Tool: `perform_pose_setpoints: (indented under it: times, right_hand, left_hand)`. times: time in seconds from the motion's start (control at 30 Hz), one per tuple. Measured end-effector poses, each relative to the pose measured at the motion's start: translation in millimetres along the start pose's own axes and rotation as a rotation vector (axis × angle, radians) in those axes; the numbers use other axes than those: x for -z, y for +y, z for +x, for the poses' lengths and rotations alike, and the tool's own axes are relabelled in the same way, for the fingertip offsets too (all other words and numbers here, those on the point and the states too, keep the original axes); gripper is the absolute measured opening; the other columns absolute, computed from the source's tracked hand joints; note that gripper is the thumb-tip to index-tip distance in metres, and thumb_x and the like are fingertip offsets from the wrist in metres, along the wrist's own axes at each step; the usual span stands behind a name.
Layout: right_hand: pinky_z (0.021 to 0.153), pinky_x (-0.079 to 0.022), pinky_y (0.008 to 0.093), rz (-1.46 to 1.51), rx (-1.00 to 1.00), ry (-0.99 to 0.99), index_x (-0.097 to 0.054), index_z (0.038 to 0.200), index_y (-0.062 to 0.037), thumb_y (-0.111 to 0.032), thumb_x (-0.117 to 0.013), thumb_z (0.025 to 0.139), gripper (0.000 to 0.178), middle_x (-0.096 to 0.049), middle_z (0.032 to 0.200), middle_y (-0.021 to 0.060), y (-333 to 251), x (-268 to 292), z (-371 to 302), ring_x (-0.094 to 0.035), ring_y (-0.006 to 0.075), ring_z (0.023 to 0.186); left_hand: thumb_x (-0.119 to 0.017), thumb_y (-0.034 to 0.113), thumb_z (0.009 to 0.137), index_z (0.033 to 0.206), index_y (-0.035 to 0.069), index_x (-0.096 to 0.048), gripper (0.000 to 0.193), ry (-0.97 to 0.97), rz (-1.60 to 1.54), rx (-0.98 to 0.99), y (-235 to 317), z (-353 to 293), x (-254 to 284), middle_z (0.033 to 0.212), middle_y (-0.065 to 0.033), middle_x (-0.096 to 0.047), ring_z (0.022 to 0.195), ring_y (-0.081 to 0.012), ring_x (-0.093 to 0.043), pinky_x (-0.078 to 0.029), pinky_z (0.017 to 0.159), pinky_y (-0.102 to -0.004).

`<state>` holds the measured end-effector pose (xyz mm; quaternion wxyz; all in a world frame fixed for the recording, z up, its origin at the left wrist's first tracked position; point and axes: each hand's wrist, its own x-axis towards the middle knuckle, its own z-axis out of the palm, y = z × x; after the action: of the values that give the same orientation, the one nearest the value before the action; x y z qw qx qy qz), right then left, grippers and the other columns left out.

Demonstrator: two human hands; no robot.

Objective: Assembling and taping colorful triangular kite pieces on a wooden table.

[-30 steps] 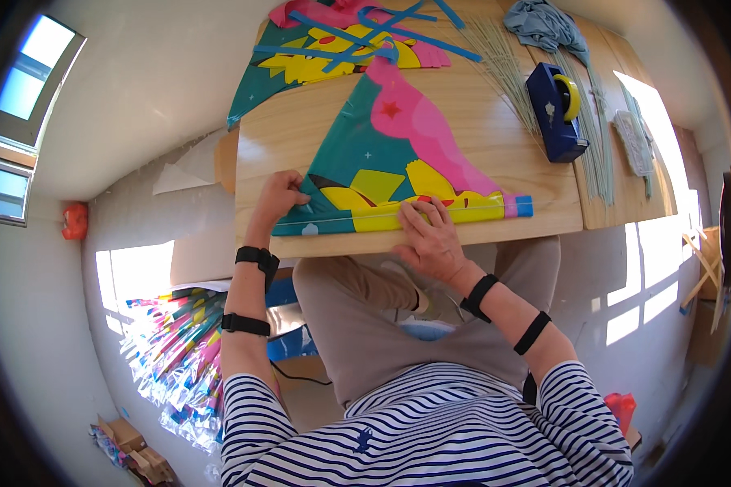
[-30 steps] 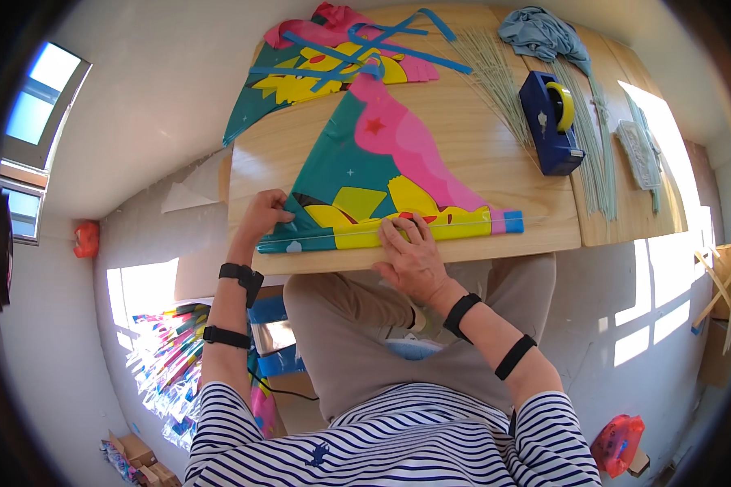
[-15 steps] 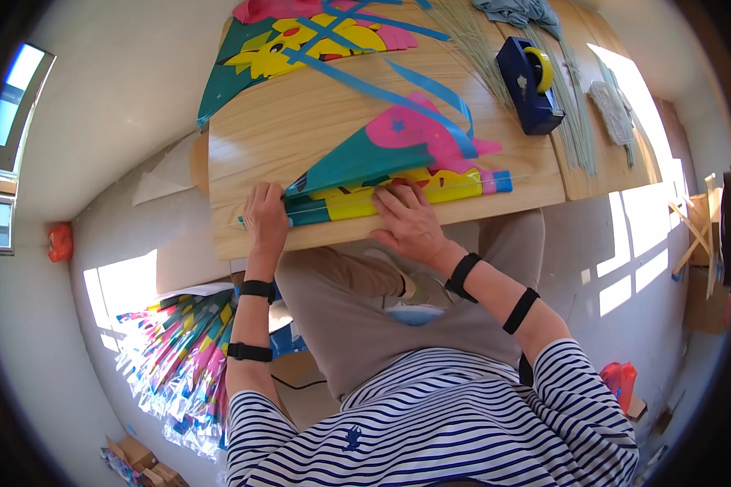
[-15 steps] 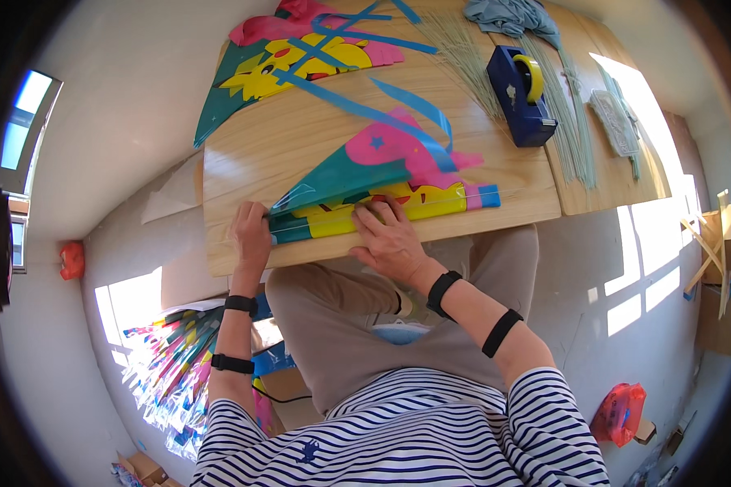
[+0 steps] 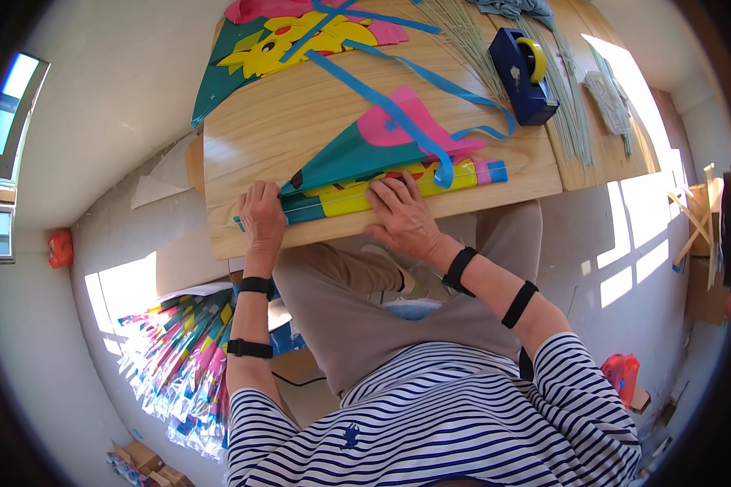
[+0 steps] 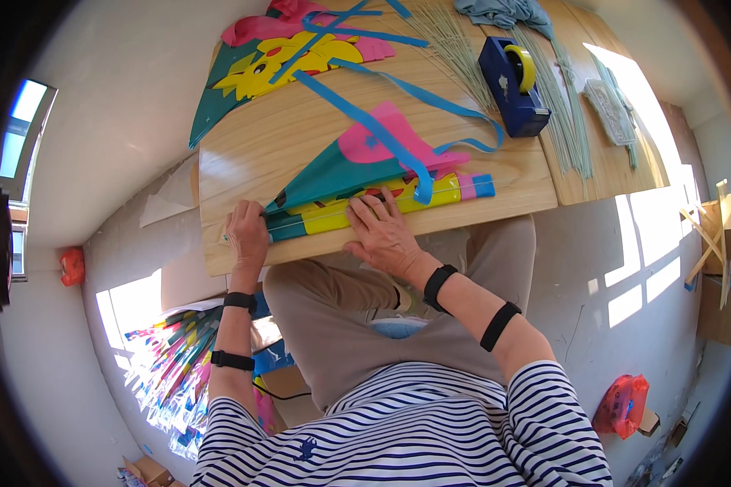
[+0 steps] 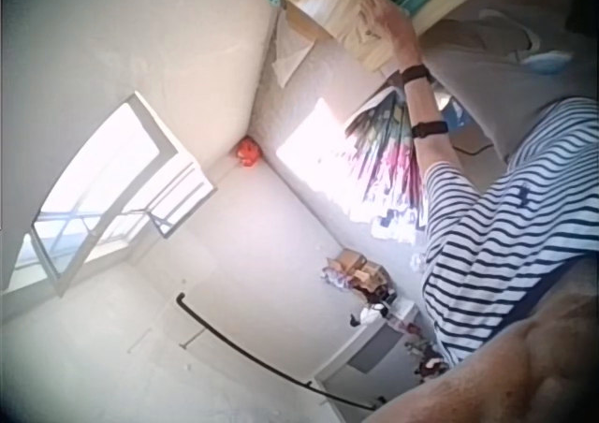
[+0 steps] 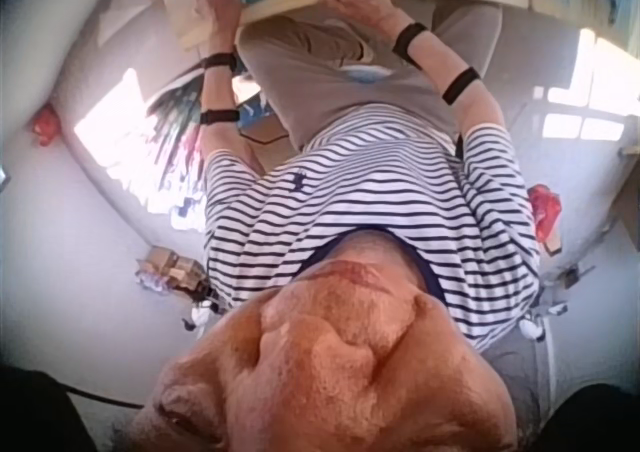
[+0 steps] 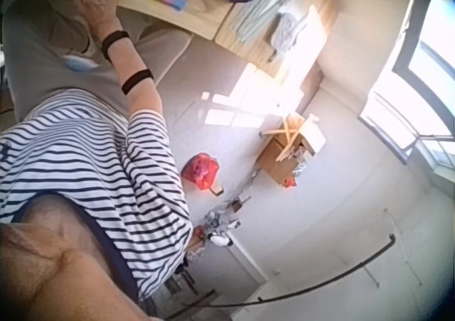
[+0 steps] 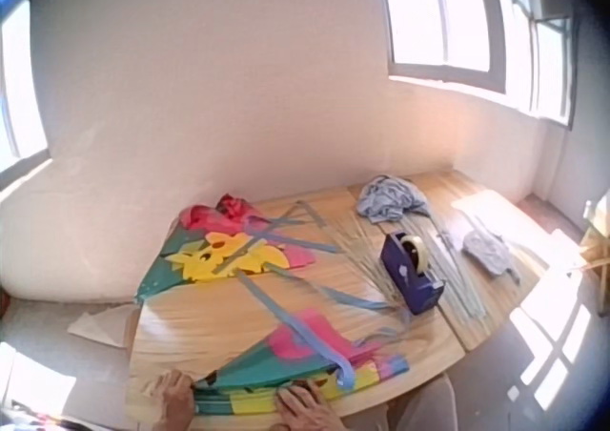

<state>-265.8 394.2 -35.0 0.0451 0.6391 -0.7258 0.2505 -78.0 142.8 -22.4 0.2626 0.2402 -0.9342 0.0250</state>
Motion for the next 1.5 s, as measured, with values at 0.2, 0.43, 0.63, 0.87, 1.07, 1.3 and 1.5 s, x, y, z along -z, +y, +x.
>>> perform_pose_setpoints:
  times: [0.2,0.43,0.63,0.87,1.07,1.3,1.5]
  right_hand:
    - [0.124,-0.023,0.0618,-0.107,0.016,0.010,-0.064,0.130,0.0016,-0.043,-0.078,0.083,0.066,-0.046,0.153,0.0139,-4,-1,-2,-0.043,0.0325,0.138]
    - [0.127,-0.018,0.0629,-0.185,0.051,-0.009,-0.066,0.128,0.0021,-0.043,-0.081,0.079,0.068,-0.041,0.160,0.0135,-10,10,4,-0.034,0.0308,0.151]
    - [0.127,-0.015,0.0651,-0.119,0.031,-0.026,-0.067,0.126,0.0050,-0.043,-0.080,0.081,0.068,-0.037,0.163,0.0177,-7,9,5,-0.028,0.0334,0.156]
    - [0.124,-0.016,0.0695,-0.049,-0.015,-0.055,-0.064,0.134,0.0043,-0.046,-0.076,0.087,0.070,-0.039,0.161,0.0269,-4,-1,0,-0.031,0.0391,0.155]
    - [0.123,-0.017,0.0709,-0.058,-0.026,-0.030,-0.063,0.138,0.0037,-0.046,-0.074,0.089,0.071,-0.038,0.162,0.0300,-1,-9,-5,-0.031,0.0432,0.155]
    - [0.123,-0.017,0.0708,-0.069,-0.025,-0.056,-0.061,0.141,0.0032,-0.047,-0.072,0.091,0.072,-0.037,0.163,0.0297,-2,-8,-5,-0.029,0.0443,0.155]
    - [0.123,-0.017,0.0711,-0.084,-0.025,-0.060,-0.060,0.141,0.0028,-0.048,-0.071,0.092,0.071,-0.037,0.163,0.0298,-1,-8,-7,-0.029,0.0445,0.155]
  left_hand:
    - [-0.062,0.001,0.082,0.084,0.010,-0.059,0.009,0.037,-0.034,-0.070,-1,-2,1,0.084,-0.0082,-0.058,0.084,-0.0300,-0.061,-0.045,0.076,-0.0422]
    - [-0.061,0.001,0.082,0.086,0.009,-0.059,0.009,0.033,-0.023,-0.090,-5,-7,0,0.086,-0.0090,-0.058,0.086,-0.0303,-0.062,-0.046,0.078,-0.0423]
    - [-0.060,0.001,0.082,0.086,0.008,-0.058,0.009,0.035,-0.019,-0.098,-4,-6,-1,0.087,-0.0094,-0.058,0.085,-0.0305,-0.061,-0.046,0.078,-0.0421]
    - [-0.063,0.000,0.081,0.091,0.008,-0.062,0.013,-0.011,-0.076,-0.043,-7,-8,3,0.090,-0.0100,-0.061,0.087,-0.0320,-0.061,-0.046,0.079,-0.0423]
    - [-0.075,0.000,0.082,0.097,0.003,-0.071,0.016,-0.179,-0.500,0.381,-23,-13,14,0.092,-0.0124,-0.070,0.084,-0.0293,-0.068,-0.052,0.077,-0.0371]
    - [-0.076,-0.003,0.080,0.096,0.000,-0.072,0.016,-0.395,-0.646,0.495,-45,-6,23,0.088,-0.0125,-0.070,0.078,-0.0212,-0.068,-0.054,0.071,-0.0337]
    - [-0.068,-0.002,0.083,0.085,0.003,-0.063,0.007,-0.197,-0.222,0.281,-25,-6,27,0.083,-0.0121,-0.068,0.080,-0.0335,-0.067,-0.052,0.069,-0.0443]
